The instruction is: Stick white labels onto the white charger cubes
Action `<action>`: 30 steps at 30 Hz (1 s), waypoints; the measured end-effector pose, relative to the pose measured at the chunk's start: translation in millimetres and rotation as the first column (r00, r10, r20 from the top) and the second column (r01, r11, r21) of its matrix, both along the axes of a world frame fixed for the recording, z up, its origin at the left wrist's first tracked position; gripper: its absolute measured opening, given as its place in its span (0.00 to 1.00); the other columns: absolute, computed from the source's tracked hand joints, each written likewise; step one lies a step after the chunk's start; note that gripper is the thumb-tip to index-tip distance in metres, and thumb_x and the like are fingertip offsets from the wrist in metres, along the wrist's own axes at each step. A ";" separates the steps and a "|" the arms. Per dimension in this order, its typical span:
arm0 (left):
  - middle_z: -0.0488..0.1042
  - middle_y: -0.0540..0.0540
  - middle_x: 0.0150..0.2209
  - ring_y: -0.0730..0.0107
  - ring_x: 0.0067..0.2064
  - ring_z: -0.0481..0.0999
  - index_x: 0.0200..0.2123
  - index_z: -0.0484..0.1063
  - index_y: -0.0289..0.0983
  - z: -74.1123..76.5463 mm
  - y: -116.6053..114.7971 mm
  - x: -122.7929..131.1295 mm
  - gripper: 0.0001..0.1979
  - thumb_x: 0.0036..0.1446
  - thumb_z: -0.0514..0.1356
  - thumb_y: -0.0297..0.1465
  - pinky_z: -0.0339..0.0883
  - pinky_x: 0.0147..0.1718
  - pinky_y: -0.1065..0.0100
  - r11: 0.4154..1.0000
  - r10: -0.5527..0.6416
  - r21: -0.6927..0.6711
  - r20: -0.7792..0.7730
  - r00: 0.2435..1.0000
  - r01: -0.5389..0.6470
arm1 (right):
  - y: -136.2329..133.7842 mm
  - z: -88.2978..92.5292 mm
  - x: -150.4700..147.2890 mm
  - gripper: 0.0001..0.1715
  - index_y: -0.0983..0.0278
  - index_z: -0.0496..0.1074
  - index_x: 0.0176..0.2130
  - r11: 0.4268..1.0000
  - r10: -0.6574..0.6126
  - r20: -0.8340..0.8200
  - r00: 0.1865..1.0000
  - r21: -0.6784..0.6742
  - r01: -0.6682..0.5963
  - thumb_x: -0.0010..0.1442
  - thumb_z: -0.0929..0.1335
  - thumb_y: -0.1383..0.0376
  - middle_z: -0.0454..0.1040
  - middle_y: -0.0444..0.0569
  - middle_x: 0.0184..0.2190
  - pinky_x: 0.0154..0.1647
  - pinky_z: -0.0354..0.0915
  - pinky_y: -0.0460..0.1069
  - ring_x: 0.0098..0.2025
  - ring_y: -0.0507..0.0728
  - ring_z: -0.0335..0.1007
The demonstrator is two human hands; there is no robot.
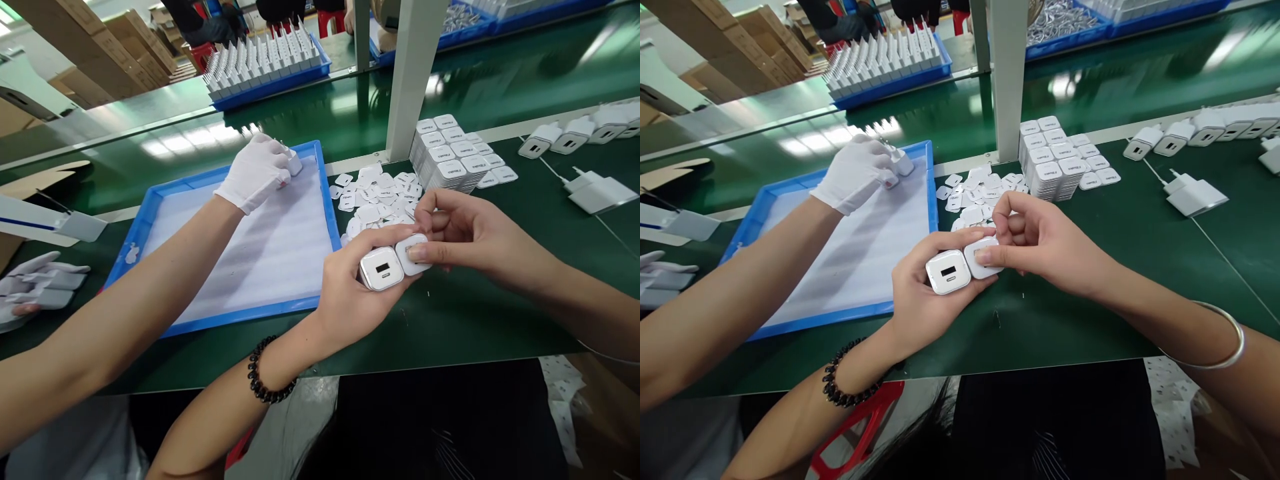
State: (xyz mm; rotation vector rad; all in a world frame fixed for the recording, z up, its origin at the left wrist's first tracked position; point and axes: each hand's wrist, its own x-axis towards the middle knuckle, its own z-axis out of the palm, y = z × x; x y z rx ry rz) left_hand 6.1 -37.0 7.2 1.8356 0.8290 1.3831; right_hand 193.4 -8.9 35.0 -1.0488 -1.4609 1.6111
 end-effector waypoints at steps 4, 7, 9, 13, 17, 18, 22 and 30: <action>0.83 0.45 0.48 0.64 0.51 0.83 0.45 0.77 0.38 5.0 1.3 -0.3 0.19 0.49 0.74 0.26 0.79 0.51 0.67 0.992 -0.007 -0.122 0.065 0.998 0.015 | 5.2 -4.8 0.9 0.20 0.59 0.67 0.37 0.997 0.063 -0.025 0.998 -0.033 -0.064 0.54 0.78 0.58 0.73 0.43 0.33 0.30 0.68 0.47 0.34 0.53 0.70; 0.83 0.44 0.49 0.62 0.51 0.83 0.46 0.78 0.38 5.8 2.2 -1.1 0.19 0.50 0.74 0.27 0.79 0.51 0.64 0.991 0.004 -0.135 0.061 0.998 0.004 | 5.6 -6.6 2.2 0.19 0.57 0.67 0.41 0.991 0.111 -0.022 0.994 -0.067 -0.112 0.57 0.77 0.56 0.73 0.43 0.40 0.38 0.71 0.48 0.41 0.55 0.72; 0.83 0.44 0.49 0.61 0.52 0.83 0.46 0.78 0.38 4.6 2.6 -1.5 0.19 0.50 0.74 0.27 0.79 0.52 0.64 0.993 0.000 -0.118 0.042 0.999 0.005 | 4.7 -6.7 2.8 0.22 0.56 0.66 0.43 0.985 0.164 -0.016 0.986 -0.057 -0.165 0.56 0.78 0.58 0.72 0.42 0.41 0.39 0.70 0.48 0.42 0.54 0.72; 0.83 0.43 0.50 0.62 0.53 0.82 0.47 0.78 0.38 0.0 2.6 -1.8 0.18 0.52 0.73 0.25 0.78 0.53 0.65 0.999 -0.030 -0.037 0.013 0.999 0.030 | 2.2 -7.2 0.3 0.24 0.56 0.68 0.43 0.981 0.195 -0.052 0.979 0.010 -0.195 0.52 0.80 0.63 0.69 0.41 0.40 0.34 0.68 0.45 0.38 0.52 0.71; 0.82 0.41 0.50 0.62 0.52 0.83 0.48 0.78 0.36 -4.1 2.4 -2.1 0.17 0.55 0.70 0.23 0.78 0.54 0.65 0.997 -0.039 0.062 -0.043 0.998 0.041 | 1.6 -9.3 -5.4 0.16 0.59 0.71 0.37 0.990 0.138 -0.141 0.980 -0.018 -0.141 0.53 0.78 0.66 0.70 0.40 0.32 0.32 0.67 0.45 0.33 0.51 0.70; 0.82 0.41 0.50 0.63 0.51 0.83 0.48 0.78 0.36 -4.7 2.7 -2.3 0.16 0.55 0.70 0.23 0.79 0.53 0.64 0.996 -0.042 0.073 -0.058 0.997 0.046 | 1.7 -9.7 -6.3 0.14 0.60 0.71 0.36 0.992 0.120 -0.159 0.980 -0.026 -0.125 0.54 0.78 0.66 0.70 0.40 0.31 0.33 0.67 0.45 0.33 0.50 0.69; 0.82 0.41 0.50 0.63 0.52 0.83 0.47 0.78 0.36 -5.5 5.2 -2.8 0.15 0.55 0.69 0.24 0.78 0.54 0.64 0.995 -0.069 0.072 -0.069 0.995 0.074 | 3.6 -7.8 -5.7 0.09 0.62 0.73 0.34 0.993 0.097 -0.179 0.979 -0.049 -0.107 0.55 0.76 0.67 0.71 0.41 0.30 0.32 0.65 0.44 0.32 0.50 0.68; 0.83 0.43 0.49 0.59 0.51 0.83 0.45 0.78 0.39 -0.6 10.0 -6.3 0.18 0.49 0.75 0.30 0.79 0.54 0.58 0.987 -0.127 -0.088 0.075 0.989 0.134 | 10.3 1.5 5.5 0.06 0.60 0.79 0.37 0.957 0.158 -0.187 0.970 -0.211 -0.197 0.56 0.75 0.63 0.77 0.45 0.36 0.37 0.71 0.47 0.38 0.54 0.73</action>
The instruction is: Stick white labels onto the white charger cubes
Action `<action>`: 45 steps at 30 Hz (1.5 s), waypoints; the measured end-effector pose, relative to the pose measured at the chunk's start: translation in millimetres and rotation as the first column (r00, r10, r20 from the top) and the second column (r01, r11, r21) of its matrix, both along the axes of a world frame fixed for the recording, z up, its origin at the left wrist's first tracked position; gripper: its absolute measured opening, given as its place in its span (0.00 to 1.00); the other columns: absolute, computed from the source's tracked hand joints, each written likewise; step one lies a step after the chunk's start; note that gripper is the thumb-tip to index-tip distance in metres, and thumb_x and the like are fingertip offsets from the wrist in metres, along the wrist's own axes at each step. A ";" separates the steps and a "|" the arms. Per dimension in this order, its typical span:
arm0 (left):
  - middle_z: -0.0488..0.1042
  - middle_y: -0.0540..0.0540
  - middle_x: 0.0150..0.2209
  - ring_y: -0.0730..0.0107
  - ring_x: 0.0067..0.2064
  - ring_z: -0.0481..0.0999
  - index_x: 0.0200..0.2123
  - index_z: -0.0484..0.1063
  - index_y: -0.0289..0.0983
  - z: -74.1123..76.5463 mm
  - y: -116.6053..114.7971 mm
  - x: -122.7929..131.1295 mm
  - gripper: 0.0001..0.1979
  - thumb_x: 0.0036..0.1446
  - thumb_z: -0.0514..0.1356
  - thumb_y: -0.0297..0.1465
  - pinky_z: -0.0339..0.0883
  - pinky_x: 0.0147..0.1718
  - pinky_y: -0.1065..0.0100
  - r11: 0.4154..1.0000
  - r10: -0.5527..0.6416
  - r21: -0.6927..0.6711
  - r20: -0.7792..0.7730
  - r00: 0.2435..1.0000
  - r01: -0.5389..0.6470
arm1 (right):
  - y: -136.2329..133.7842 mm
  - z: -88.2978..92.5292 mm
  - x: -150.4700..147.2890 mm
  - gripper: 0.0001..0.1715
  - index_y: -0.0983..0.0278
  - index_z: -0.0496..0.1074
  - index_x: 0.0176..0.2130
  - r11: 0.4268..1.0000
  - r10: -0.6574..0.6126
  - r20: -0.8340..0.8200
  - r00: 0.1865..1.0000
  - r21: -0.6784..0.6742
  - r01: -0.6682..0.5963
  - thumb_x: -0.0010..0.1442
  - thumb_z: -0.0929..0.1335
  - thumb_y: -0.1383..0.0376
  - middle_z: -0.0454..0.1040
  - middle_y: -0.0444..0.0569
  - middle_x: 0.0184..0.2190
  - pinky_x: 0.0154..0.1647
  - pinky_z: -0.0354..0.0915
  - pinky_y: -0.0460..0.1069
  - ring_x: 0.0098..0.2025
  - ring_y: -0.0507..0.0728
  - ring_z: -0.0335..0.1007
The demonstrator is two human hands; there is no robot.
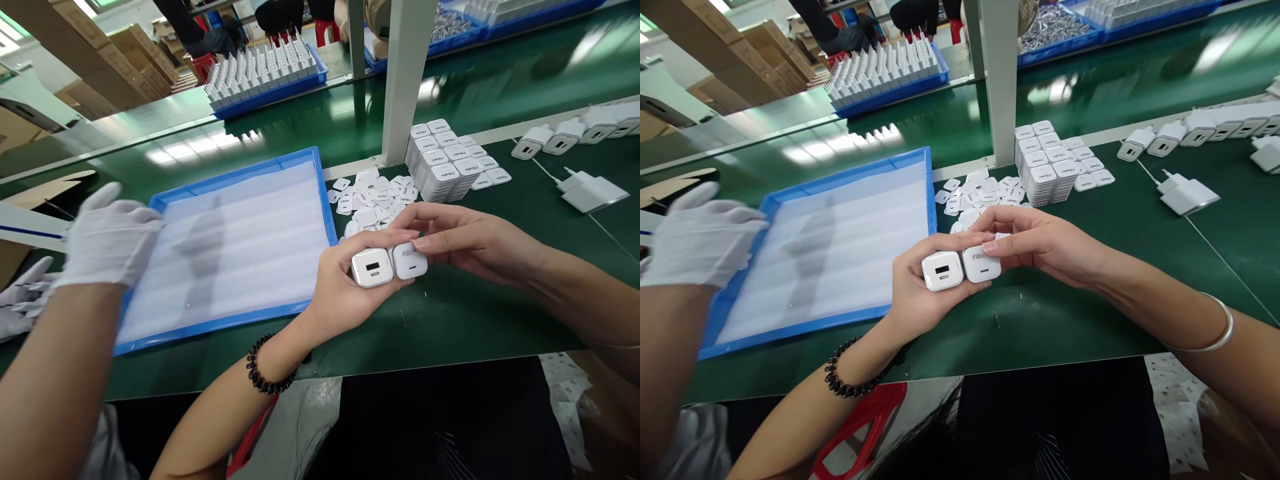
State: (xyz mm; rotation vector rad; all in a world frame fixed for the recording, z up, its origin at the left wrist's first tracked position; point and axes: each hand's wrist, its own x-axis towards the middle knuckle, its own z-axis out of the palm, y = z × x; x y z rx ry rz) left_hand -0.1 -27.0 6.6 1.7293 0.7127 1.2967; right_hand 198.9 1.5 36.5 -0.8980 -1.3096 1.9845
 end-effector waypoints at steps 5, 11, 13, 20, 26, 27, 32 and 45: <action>0.83 0.44 0.50 0.59 0.52 0.83 0.43 0.78 0.40 5.4 2.9 -3.8 0.20 0.47 0.76 0.35 0.79 0.53 0.57 0.997 -0.012 -0.072 0.042 0.999 0.015 | 1.1 0.4 1.6 0.10 0.58 0.82 0.41 0.999 -0.003 -0.002 1.000 0.035 0.003 0.56 0.76 0.61 0.80 0.47 0.41 0.41 0.75 0.49 0.42 0.57 0.77; 0.83 0.43 0.49 0.58 0.52 0.83 0.42 0.78 0.39 5.1 2.1 -0.9 0.20 0.47 0.76 0.36 0.78 0.53 0.57 0.995 0.014 -0.096 0.069 0.998 -0.007 | -4.9 -5.2 -3.9 0.13 0.55 0.81 0.43 0.972 -0.065 0.041 0.997 0.230 0.054 0.55 0.78 0.60 0.80 0.44 0.44 0.49 0.74 0.51 0.48 0.58 0.77; 0.83 0.43 0.49 0.59 0.52 0.83 0.42 0.78 0.39 3.5 1.6 0.6 0.19 0.47 0.76 0.35 0.78 0.52 0.60 0.993 0.029 -0.113 0.063 0.998 -0.022 | -7.2 -10.4 -7.1 0.17 0.55 0.79 0.44 0.956 -0.087 0.072 0.994 0.287 0.063 0.54 0.79 0.60 0.79 0.45 0.46 0.49 0.74 0.53 0.49 0.60 0.77; 0.83 0.47 0.41 0.63 0.42 0.83 0.41 0.79 0.39 0.2 8.6 -0.6 0.21 0.43 0.77 0.32 0.79 0.39 0.65 0.956 0.125 -0.275 0.049 0.991 -0.107 | 3.2 -20.7 -4.5 0.21 0.57 0.74 0.47 0.861 -0.233 0.272 0.933 0.504 0.068 0.66 0.67 0.46 0.76 0.46 0.34 0.31 0.66 0.50 0.29 0.54 0.70; 0.82 0.47 0.44 0.64 0.45 0.82 0.45 0.77 0.40 -1.8 21.5 -12.1 0.23 0.45 0.76 0.31 0.78 0.42 0.65 0.925 0.279 -0.283 0.052 0.959 -0.254 | 18.4 -33.6 2.3 0.19 0.61 0.76 0.43 0.735 -0.233 0.614 0.754 0.619 -0.276 0.59 0.73 0.51 0.75 0.50 0.34 0.36 0.62 0.53 0.34 0.59 0.69; 0.82 0.47 0.44 0.65 0.45 0.82 0.45 0.76 0.40 -2.2 23.1 -13.5 0.23 0.45 0.76 0.31 0.78 0.42 0.65 0.919 0.294 -0.292 0.061 0.954 -0.265 | 19.0 -37.7 1.0 0.20 0.62 0.76 0.45 0.714 -0.239 0.641 0.730 0.625 -0.315 0.58 0.73 0.52 0.75 0.51 0.37 0.37 0.63 0.54 0.35 0.60 0.70; 0.81 0.47 0.43 0.66 0.44 0.81 0.45 0.76 0.39 -3.8 23.8 -12.6 0.23 0.44 0.76 0.31 0.78 0.41 0.66 0.923 0.284 -0.285 0.047 0.958 -0.260 | 18.9 -52.9 -8.0 0.14 0.62 0.73 0.43 0.687 -0.267 0.671 0.692 0.636 -0.351 0.59 0.70 0.57 0.73 0.54 0.42 0.37 0.62 0.53 0.37 0.60 0.68; 0.81 0.45 0.46 0.63 0.47 0.80 0.45 0.75 0.39 -3.3 16.1 -7.5 0.19 0.50 0.73 0.31 0.74 0.46 0.63 0.950 0.311 -0.009 -0.097 0.946 -0.313 | 26.5 -21.6 14.7 0.17 0.60 0.74 0.41 0.901 -0.264 0.448 0.854 0.429 0.054 0.58 0.73 0.52 0.78 0.47 0.27 0.37 0.67 0.56 0.31 0.60 0.77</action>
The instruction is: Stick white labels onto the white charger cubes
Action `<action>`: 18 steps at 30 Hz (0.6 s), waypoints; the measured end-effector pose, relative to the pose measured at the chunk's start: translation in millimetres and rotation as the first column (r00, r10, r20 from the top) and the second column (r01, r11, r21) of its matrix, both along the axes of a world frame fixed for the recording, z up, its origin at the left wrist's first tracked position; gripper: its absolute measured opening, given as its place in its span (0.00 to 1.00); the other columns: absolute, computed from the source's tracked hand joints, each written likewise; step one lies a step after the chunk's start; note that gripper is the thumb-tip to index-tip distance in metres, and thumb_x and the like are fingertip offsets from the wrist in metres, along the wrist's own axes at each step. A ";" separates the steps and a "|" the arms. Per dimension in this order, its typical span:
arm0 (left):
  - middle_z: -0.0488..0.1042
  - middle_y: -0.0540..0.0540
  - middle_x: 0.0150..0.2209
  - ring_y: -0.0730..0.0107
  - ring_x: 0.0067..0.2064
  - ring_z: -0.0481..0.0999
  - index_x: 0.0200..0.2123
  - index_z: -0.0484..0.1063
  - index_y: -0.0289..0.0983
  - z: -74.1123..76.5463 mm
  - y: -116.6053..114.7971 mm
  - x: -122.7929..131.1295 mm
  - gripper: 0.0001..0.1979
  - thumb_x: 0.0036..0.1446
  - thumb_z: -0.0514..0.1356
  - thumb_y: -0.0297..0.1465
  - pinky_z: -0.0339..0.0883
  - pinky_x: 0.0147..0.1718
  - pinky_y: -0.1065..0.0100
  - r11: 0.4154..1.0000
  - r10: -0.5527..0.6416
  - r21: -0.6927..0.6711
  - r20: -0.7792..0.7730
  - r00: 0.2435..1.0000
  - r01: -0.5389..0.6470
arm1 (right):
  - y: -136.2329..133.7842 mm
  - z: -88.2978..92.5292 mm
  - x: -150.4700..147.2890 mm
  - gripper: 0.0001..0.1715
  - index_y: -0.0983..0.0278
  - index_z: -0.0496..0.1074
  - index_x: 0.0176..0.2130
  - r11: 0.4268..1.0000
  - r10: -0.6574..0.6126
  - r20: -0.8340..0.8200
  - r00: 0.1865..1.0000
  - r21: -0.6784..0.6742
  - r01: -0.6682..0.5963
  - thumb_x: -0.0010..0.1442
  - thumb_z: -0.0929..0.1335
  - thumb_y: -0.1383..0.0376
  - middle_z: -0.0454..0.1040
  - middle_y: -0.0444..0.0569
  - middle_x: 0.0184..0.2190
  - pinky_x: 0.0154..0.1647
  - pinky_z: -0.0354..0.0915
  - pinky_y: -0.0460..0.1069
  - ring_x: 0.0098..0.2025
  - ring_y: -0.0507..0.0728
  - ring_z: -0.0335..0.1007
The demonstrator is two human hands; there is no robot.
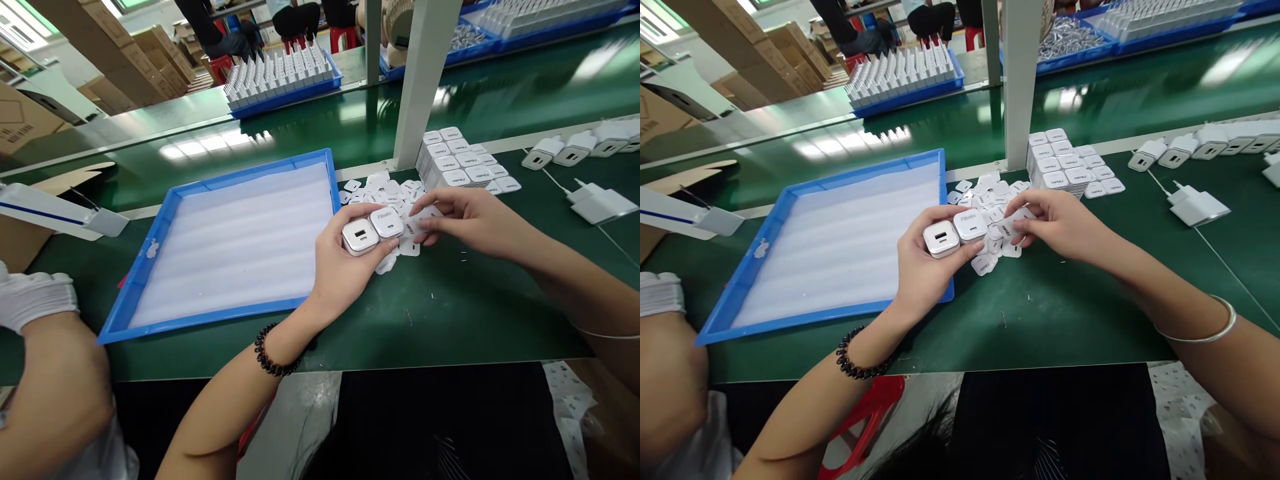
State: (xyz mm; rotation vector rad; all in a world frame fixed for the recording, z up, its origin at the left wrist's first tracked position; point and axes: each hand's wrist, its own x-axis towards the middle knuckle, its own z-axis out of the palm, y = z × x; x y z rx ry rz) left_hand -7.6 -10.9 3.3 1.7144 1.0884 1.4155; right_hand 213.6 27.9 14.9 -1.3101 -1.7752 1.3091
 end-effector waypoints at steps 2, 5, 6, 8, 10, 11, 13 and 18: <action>0.81 0.45 0.46 0.63 0.48 0.80 0.45 0.75 0.39 -0.6 -0.5 0.4 0.19 0.50 0.73 0.30 0.74 0.46 0.63 1.000 -0.004 0.005 -0.008 1.000 0.004 | 0.8 -2.2 -0.2 0.16 0.59 0.72 0.37 0.998 -0.064 0.024 0.998 0.013 0.064 0.56 0.74 0.52 0.78 0.46 0.26 0.36 0.66 0.56 0.31 0.61 0.77; 0.81 0.46 0.46 0.63 0.48 0.80 0.45 0.75 0.39 -1.7 -1.1 1.3 0.19 0.49 0.74 0.28 0.74 0.47 0.63 1.000 -0.002 0.004 -0.022 1.000 0.002 | 2.0 -5.7 -1.4 0.14 0.60 0.73 0.31 0.977 -0.135 0.167 0.977 0.189 0.102 0.56 0.74 0.53 0.77 0.47 0.29 0.35 0.62 0.55 0.32 0.60 0.72; 0.81 0.46 0.46 0.63 0.48 0.80 0.45 0.75 0.39 -2.1 -1.1 1.6 0.19 0.49 0.74 0.28 0.74 0.46 0.63 1.000 -0.001 0.004 -0.026 1.000 0.001 | 2.4 -5.8 -1.5 0.13 0.60 0.75 0.30 0.963 -0.151 0.202 0.968 0.250 0.098 0.56 0.74 0.53 0.77 0.48 0.31 0.35 0.61 0.55 0.33 0.59 0.70; 0.81 0.46 0.46 0.63 0.47 0.81 0.45 0.75 0.39 -2.8 -1.4 2.3 0.19 0.49 0.73 0.28 0.75 0.46 0.63 1.000 0.000 0.004 -0.033 0.999 0.000 | 2.5 -3.3 -1.0 0.14 0.60 0.77 0.28 0.939 -0.182 0.213 0.960 0.326 0.106 0.56 0.74 0.53 0.76 0.50 0.32 0.35 0.60 0.56 0.33 0.59 0.67; 0.81 0.46 0.45 0.64 0.47 0.81 0.45 0.75 0.39 -3.7 -2.0 3.1 0.19 0.49 0.74 0.28 0.75 0.46 0.64 1.000 0.001 0.026 -0.036 0.999 0.000 | 0.9 2.5 -0.1 0.12 0.59 0.78 0.29 0.930 -0.211 0.146 0.967 0.334 0.152 0.56 0.75 0.53 0.74 0.49 0.29 0.33 0.60 0.56 0.30 0.58 0.66; 0.82 0.46 0.45 0.64 0.47 0.81 0.45 0.76 0.39 -4.2 -2.7 3.6 0.19 0.50 0.74 0.28 0.75 0.46 0.64 0.999 0.003 0.045 -0.044 0.999 -0.001 | -0.9 6.3 0.1 0.11 0.58 0.77 0.30 0.934 -0.212 0.083 0.974 0.310 0.177 0.55 0.75 0.54 0.74 0.47 0.27 0.31 0.60 0.55 0.28 0.57 0.65; 0.82 0.45 0.46 0.63 0.49 0.81 0.47 0.76 0.39 -5.6 -4.6 4.4 0.18 0.52 0.72 0.29 0.75 0.47 0.65 0.995 0.009 0.099 -0.088 0.996 -0.001 | -6.9 14.2 -0.8 0.09 0.58 0.75 0.32 0.961 -0.169 -0.095 0.981 0.205 0.185 0.55 0.76 0.58 0.74 0.44 0.25 0.29 0.62 0.55 0.25 0.55 0.66; 0.80 0.41 0.52 0.61 0.53 0.81 0.52 0.74 0.36 -10.3 -9.9 4.9 0.18 0.58 0.67 0.26 0.75 0.52 0.65 0.970 0.033 0.243 -0.241 0.970 0.027 | -32.7 26.4 -13.4 0.09 0.59 0.72 0.35 0.998 0.037 -0.385 0.922 -0.035 -0.055 0.62 0.73 0.59 0.81 0.46 0.29 0.29 0.70 0.52 0.27 0.56 0.77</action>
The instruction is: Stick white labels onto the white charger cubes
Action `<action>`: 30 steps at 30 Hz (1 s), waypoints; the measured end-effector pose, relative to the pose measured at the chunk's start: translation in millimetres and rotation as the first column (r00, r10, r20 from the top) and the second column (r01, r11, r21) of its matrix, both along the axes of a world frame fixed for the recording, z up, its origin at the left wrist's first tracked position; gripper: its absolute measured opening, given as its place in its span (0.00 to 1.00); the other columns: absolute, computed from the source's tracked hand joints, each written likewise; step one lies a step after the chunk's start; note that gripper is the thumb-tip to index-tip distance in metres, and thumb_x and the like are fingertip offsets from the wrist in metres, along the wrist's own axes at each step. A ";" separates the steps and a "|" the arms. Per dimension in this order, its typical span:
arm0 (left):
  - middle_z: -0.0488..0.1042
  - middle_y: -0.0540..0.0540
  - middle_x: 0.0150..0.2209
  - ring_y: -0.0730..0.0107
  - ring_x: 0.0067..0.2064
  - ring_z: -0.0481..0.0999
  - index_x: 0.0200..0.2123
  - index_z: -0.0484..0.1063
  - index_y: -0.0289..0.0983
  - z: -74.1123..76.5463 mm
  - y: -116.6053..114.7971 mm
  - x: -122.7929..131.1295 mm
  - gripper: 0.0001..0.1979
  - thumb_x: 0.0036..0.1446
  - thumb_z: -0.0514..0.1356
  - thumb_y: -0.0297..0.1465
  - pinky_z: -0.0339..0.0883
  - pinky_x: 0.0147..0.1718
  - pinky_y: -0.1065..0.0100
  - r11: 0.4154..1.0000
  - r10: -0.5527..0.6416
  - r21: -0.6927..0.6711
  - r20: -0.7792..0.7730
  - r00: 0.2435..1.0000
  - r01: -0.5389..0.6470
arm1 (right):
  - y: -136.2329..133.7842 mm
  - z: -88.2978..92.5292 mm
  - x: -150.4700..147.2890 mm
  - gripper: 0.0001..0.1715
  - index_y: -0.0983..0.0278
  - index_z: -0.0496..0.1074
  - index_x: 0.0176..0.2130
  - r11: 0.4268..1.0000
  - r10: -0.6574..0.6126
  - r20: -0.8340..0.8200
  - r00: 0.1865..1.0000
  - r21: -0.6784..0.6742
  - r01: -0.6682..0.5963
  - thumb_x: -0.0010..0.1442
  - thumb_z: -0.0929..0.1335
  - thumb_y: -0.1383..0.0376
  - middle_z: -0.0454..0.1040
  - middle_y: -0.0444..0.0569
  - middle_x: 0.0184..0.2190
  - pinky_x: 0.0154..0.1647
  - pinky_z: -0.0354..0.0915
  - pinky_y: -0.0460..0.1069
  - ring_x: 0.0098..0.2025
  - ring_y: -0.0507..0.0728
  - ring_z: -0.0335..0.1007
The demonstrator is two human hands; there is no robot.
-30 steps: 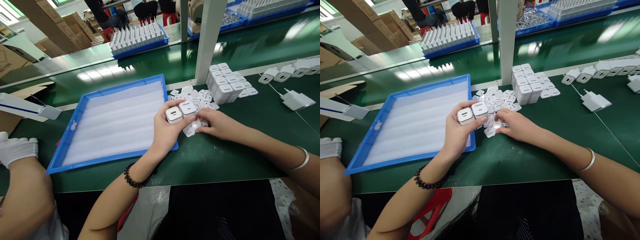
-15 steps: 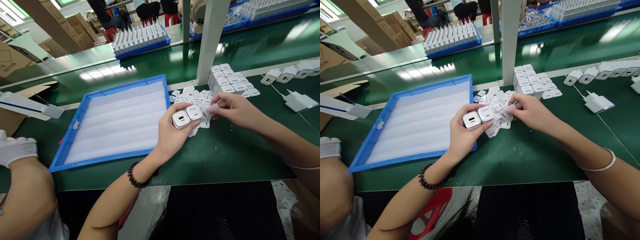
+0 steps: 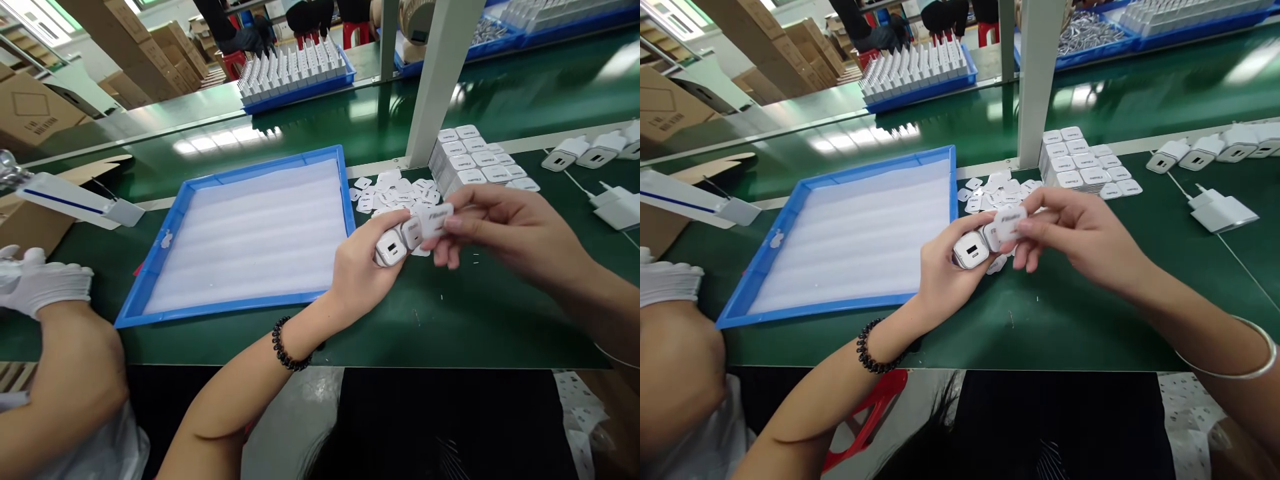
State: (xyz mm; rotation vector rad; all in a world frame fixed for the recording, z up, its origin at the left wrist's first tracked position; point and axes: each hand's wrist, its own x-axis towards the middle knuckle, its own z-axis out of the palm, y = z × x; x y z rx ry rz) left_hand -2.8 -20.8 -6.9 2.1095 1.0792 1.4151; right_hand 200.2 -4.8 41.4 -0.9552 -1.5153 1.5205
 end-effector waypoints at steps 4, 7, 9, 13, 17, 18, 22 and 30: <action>0.80 0.40 0.53 0.61 0.54 0.81 0.53 0.73 0.35 -2.0 -1.7 -0.3 0.18 0.59 0.65 0.25 0.76 0.53 0.65 0.996 -0.007 0.085 -0.069 0.998 0.012 | -15.4 -3.5 -12.3 0.11 0.60 0.70 0.35 0.995 0.088 -0.021 0.996 -0.048 -0.088 0.63 0.73 0.58 0.79 0.45 0.25 0.22 0.68 0.49 0.21 0.53 0.72; 0.80 0.40 0.52 0.63 0.54 0.81 0.53 0.72 0.34 -2.1 -2.1 0.5 0.16 0.61 0.63 0.25 0.77 0.52 0.66 0.995 -0.001 0.096 -0.092 0.996 0.010 | -17.5 -9.6 -16.2 0.13 0.60 0.67 0.35 0.992 0.116 -0.028 0.993 -0.056 -0.118 0.63 0.73 0.58 0.76 0.43 0.22 0.20 0.65 0.48 0.19 0.51 0.68; 0.81 0.40 0.52 0.63 0.54 0.81 0.52 0.72 0.34 -2.1 -2.2 1.5 0.16 0.61 0.63 0.27 0.77 0.51 0.66 0.994 0.002 0.105 -0.099 0.995 0.009 | -16.4 -12.7 -17.2 0.13 0.60 0.67 0.35 0.990 0.127 -0.033 0.991 -0.057 -0.129 0.63 0.73 0.59 0.76 0.42 0.22 0.21 0.63 0.47 0.19 0.49 0.66; 0.81 0.39 0.51 0.63 0.54 0.81 0.51 0.73 0.32 -2.7 -1.9 2.9 0.15 0.62 0.64 0.28 0.77 0.52 0.67 0.991 0.006 0.132 -0.101 0.995 0.008 | -14.5 -14.5 -19.5 0.14 0.61 0.67 0.34 0.991 0.122 -0.045 0.991 -0.055 -0.125 0.63 0.73 0.58 0.77 0.42 0.23 0.24 0.65 0.45 0.22 0.49 0.69; 0.81 0.39 0.51 0.63 0.54 0.81 0.51 0.73 0.33 -2.9 -1.5 3.0 0.14 0.62 0.64 0.28 0.77 0.52 0.66 0.993 0.008 0.119 -0.104 0.995 0.005 | -14.8 -14.4 -21.9 0.15 0.62 0.67 0.33 0.992 0.112 -0.065 0.992 -0.055 -0.116 0.63 0.74 0.58 0.78 0.42 0.23 0.25 0.66 0.44 0.22 0.48 0.70; 0.81 0.39 0.51 0.62 0.55 0.81 0.51 0.73 0.33 -2.8 -1.4 3.0 0.14 0.62 0.64 0.28 0.77 0.53 0.66 0.993 0.007 0.118 -0.106 0.994 0.005 | -14.9 -14.5 -22.2 0.15 0.62 0.67 0.33 0.992 0.111 -0.070 0.991 -0.055 -0.115 0.63 0.74 0.58 0.78 0.42 0.23 0.25 0.66 0.44 0.22 0.48 0.70; 0.81 0.38 0.51 0.61 0.56 0.80 0.51 0.73 0.31 -3.4 -1.5 3.3 0.14 0.62 0.63 0.27 0.77 0.53 0.66 0.992 0.003 0.128 -0.110 0.994 0.012 | -14.0 -15.1 -22.5 0.15 0.62 0.67 0.33 0.990 0.117 -0.085 0.990 -0.069 -0.123 0.62 0.74 0.57 0.78 0.42 0.22 0.24 0.65 0.44 0.22 0.48 0.70; 0.81 0.40 0.51 0.63 0.56 0.80 0.51 0.73 0.33 -4.5 -1.6 3.5 0.14 0.62 0.63 0.26 0.77 0.52 0.66 0.992 -0.001 0.125 -0.116 0.993 0.015 | -13.9 -15.7 -22.7 0.15 0.62 0.68 0.33 0.987 0.120 -0.106 0.987 -0.097 -0.130 0.62 0.74 0.58 0.77 0.42 0.21 0.25 0.66 0.44 0.21 0.48 0.70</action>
